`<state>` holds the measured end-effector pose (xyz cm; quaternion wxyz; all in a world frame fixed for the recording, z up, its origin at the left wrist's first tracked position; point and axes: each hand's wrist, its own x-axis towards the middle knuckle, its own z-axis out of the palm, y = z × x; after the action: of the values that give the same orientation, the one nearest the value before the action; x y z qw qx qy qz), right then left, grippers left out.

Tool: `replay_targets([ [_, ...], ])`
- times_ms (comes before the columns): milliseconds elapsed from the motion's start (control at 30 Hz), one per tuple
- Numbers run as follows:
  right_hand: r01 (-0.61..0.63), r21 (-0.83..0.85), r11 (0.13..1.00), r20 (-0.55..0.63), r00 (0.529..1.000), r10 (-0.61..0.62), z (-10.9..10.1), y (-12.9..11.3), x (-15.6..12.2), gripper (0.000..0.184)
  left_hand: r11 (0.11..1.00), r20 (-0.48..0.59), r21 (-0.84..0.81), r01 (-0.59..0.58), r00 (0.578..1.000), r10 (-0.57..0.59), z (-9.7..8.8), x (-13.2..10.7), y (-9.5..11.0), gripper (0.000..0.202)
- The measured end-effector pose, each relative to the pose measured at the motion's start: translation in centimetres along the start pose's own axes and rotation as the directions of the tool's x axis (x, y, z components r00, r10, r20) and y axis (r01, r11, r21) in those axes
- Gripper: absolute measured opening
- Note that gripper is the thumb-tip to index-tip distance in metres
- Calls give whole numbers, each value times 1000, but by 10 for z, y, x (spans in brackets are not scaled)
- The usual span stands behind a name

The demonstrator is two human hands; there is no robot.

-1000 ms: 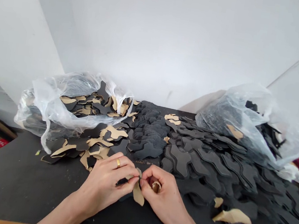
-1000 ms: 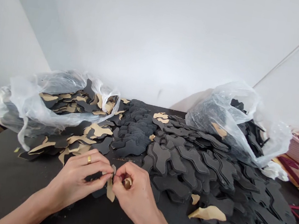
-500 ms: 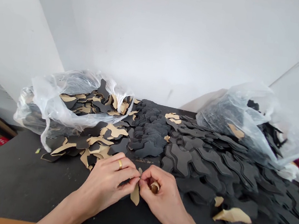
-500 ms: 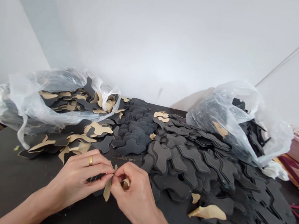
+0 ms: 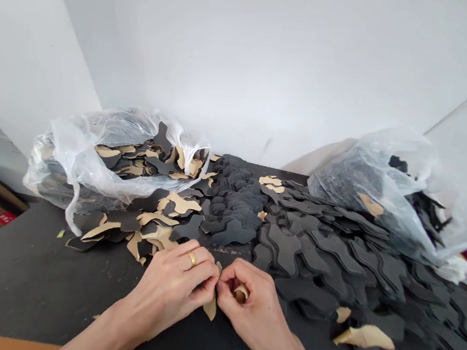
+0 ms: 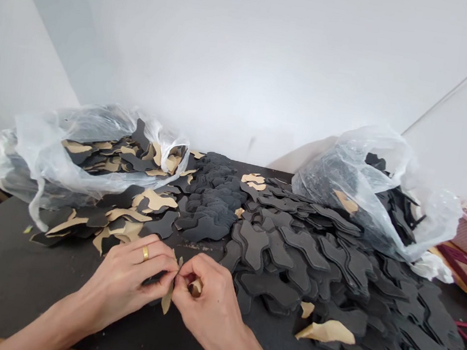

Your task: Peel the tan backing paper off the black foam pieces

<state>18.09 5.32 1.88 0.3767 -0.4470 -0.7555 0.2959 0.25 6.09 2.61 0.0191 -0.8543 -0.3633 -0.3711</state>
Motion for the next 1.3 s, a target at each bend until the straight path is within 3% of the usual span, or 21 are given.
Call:
replay_targets([
  [167, -8, -7, 1000, 16, 1000, 9, 0, 1, -1, 16, 1000, -12, 8, 26, 1000, -26, -2, -1, 1, 17],
  [267, -11, -19, 1000, 9, 1000, 11, -1, 2, -1, 15, 984, -30, -67, 163, 986, -165, -5, -1, -4, 16],
  [333, 8, -22, 1000, -1, 1000, -8, -2, 2, -1, 15, 930, 6, -166, 328, 943, -332, -6, -2, -8, 11],
  [400, 43, -15, 999, -7, 999, -43, -3, 3, -1, 15, 832, 114, -287, 475, 879, -462, -7, -2, -12, 17],
  [500, 87, -5, 996, -13, 996, -87, -4, 4, 0, 15, 688, 342, -391, 611, 790, -508, -8, 0, -14, 18],
  [567, 109, -17, 994, -26, 994, -110, -5, 5, 0, 15, 635, 409, -386, 669, 741, -532, -10, 2, -13, 16],
  [733, 199, -106, 974, -100, 973, -210, -5, 7, 0, 14, 631, 196, -393, 669, 732, -653, -14, 7, -8, 9],
  [800, 250, -163, 954, -130, 953, -272, -5, 9, 0, 15, 531, 294, -455, 715, 683, -669, -13, 7, -6, 13],
  [900, 327, -299, 896, -148, 912, -382, -7, 13, 0, 17, 267, 551, -529, 806, 565, -614, -9, 7, -3, 20],
  [1000, 400, -467, 789, -141, 847, -513, -9, 17, -1, 20, 76, 650, -563, 823, 497, -575, -6, 6, -2, 22],
  [1133, 468, -576, 670, -75, 786, -614, -11, 18, -3, 23, -58, 700, -571, 819, 448, -556, -4, 4, -2, 23],
  [1300, 491, -578, 652, -20, 790, -613, -12, 16, -6, 20, -129, 724, -564, 816, 413, -553, -1, 3, -3, 23],
])
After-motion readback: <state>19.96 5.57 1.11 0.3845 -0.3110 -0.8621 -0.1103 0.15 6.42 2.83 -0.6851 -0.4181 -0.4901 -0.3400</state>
